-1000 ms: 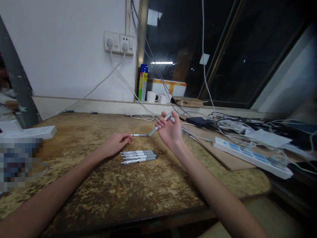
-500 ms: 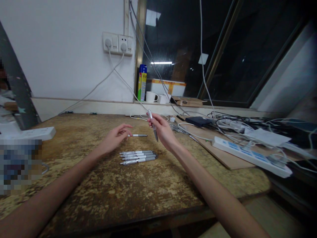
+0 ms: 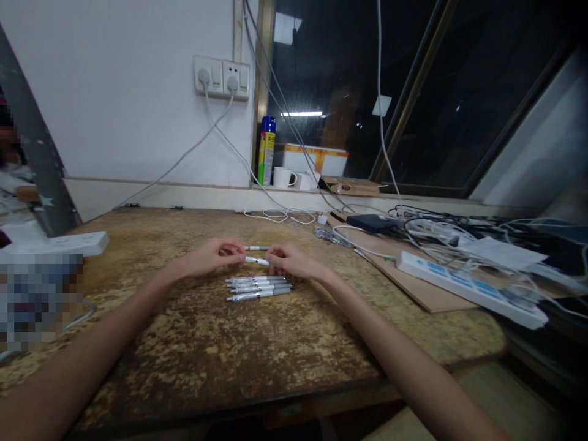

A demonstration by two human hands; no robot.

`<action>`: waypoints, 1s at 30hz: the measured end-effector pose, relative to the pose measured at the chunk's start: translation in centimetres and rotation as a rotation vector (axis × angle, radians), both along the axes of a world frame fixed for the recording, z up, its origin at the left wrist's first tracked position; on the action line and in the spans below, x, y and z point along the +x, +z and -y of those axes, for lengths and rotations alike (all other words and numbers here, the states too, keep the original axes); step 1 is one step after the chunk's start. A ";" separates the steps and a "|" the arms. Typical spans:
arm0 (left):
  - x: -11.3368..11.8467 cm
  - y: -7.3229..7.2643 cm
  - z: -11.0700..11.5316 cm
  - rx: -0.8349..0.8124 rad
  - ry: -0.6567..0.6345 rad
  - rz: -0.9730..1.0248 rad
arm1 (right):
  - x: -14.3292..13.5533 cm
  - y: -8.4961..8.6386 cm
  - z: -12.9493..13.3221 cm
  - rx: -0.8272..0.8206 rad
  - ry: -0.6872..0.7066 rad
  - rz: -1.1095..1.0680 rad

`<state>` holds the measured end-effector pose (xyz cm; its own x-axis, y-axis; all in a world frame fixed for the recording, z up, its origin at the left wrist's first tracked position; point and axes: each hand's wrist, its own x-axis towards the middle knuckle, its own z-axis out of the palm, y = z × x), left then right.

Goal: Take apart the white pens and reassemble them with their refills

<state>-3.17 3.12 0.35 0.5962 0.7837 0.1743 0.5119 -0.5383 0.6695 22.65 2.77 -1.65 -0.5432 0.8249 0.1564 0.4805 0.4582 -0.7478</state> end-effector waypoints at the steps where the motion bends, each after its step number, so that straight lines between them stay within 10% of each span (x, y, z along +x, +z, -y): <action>1: -0.3 0.1 -0.1 -0.016 -0.005 -0.038 | 0.2 0.0 -0.2 0.007 -0.004 0.045; 25: -1.0 0.4 0.2 -0.076 -0.137 -0.199 | 0.9 -0.9 -1.0 0.075 0.091 0.121; 30: -0.7 -0.4 -0.2 0.085 0.061 -0.152 | 1.1 -1.5 -2.1 0.116 -0.098 0.038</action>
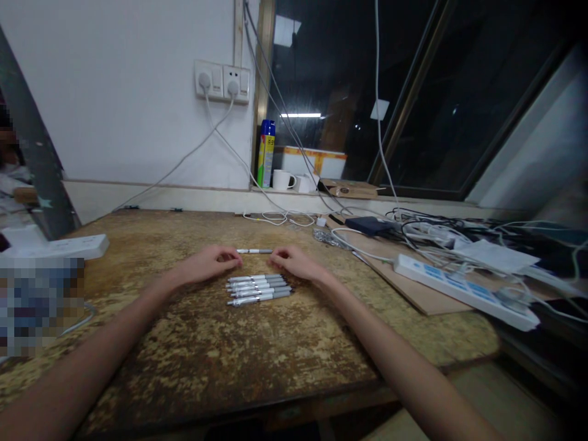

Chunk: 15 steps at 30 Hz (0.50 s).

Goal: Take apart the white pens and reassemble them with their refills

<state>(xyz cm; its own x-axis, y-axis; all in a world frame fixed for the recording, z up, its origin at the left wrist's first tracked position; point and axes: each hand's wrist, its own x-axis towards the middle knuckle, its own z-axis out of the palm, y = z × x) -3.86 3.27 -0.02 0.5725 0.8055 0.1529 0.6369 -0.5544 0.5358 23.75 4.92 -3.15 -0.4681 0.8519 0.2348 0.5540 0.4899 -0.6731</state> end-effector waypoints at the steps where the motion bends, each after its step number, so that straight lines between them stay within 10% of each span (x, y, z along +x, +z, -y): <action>1: 0.0 -0.4 -0.3 0.083 0.064 0.014 | 0.1 -0.3 -0.3 0.045 -0.074 -0.015; 6: -0.5 -2.3 -1.7 0.438 0.200 -0.004 | 0.5 -1.9 -1.5 0.250 -0.274 -0.016; 15: -0.2 -2.5 -1.2 0.344 0.171 -0.079 | 0.1 -2.9 -2.8 0.285 -0.251 0.070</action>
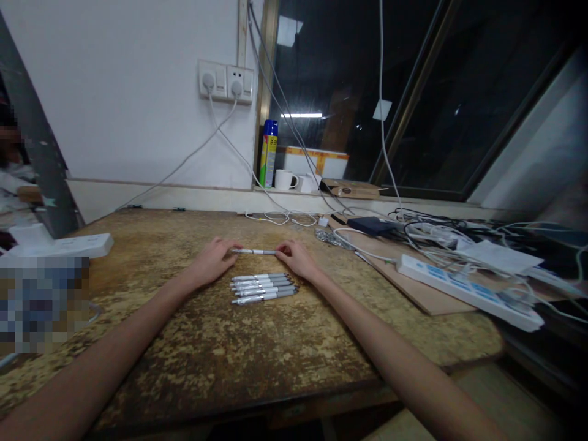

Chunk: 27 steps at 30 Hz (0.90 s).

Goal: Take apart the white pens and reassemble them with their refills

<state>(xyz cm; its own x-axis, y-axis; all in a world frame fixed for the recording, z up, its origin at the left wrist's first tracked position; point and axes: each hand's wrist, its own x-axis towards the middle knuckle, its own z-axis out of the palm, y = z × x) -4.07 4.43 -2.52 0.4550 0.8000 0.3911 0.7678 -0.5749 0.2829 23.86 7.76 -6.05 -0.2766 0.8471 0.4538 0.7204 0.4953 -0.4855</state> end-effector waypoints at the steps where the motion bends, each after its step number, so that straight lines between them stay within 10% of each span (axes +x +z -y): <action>1: 0.1 0.1 0.1 0.011 0.000 -0.007 | -0.1 0.1 0.0 0.012 0.000 0.003; 27: 3.6 2.2 3.2 0.274 -0.051 -0.212 | -2.9 4.0 5.6 -0.009 0.219 0.083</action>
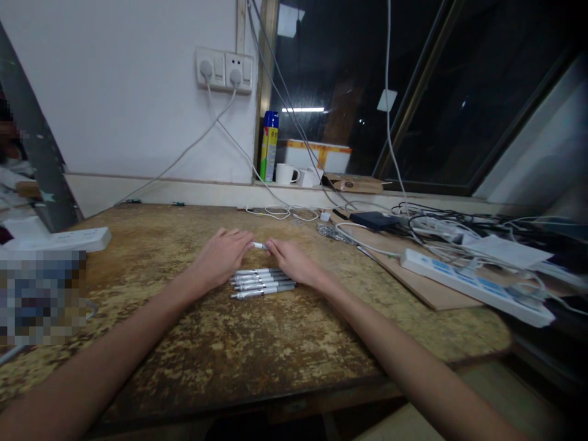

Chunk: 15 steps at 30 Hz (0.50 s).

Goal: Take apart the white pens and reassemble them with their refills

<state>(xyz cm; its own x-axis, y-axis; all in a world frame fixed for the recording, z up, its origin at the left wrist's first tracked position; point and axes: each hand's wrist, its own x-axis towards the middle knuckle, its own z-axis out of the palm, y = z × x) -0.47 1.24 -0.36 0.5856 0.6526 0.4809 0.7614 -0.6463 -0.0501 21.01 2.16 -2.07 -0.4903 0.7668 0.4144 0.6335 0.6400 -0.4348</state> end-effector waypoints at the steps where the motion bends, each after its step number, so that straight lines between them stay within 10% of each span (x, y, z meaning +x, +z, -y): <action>1: 0.1 -0.1 0.1 -0.004 0.015 -0.001 | 0.0 0.1 0.1 0.019 -0.015 0.034; 7: 0.3 -0.4 -0.1 -0.197 0.162 0.087 | 0.1 0.3 -0.2 0.210 -0.018 0.127; 15: 0.1 0.3 0.0 -0.233 -0.027 0.277 | 0.8 0.6 -0.1 0.220 0.069 -0.132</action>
<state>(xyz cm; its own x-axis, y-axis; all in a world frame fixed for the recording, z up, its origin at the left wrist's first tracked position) -0.37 1.23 -0.10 0.4725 0.7492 0.4642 0.7078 -0.6364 0.3067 21.81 2.23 -1.42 -0.4689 0.6178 0.6312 0.5318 0.7681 -0.3567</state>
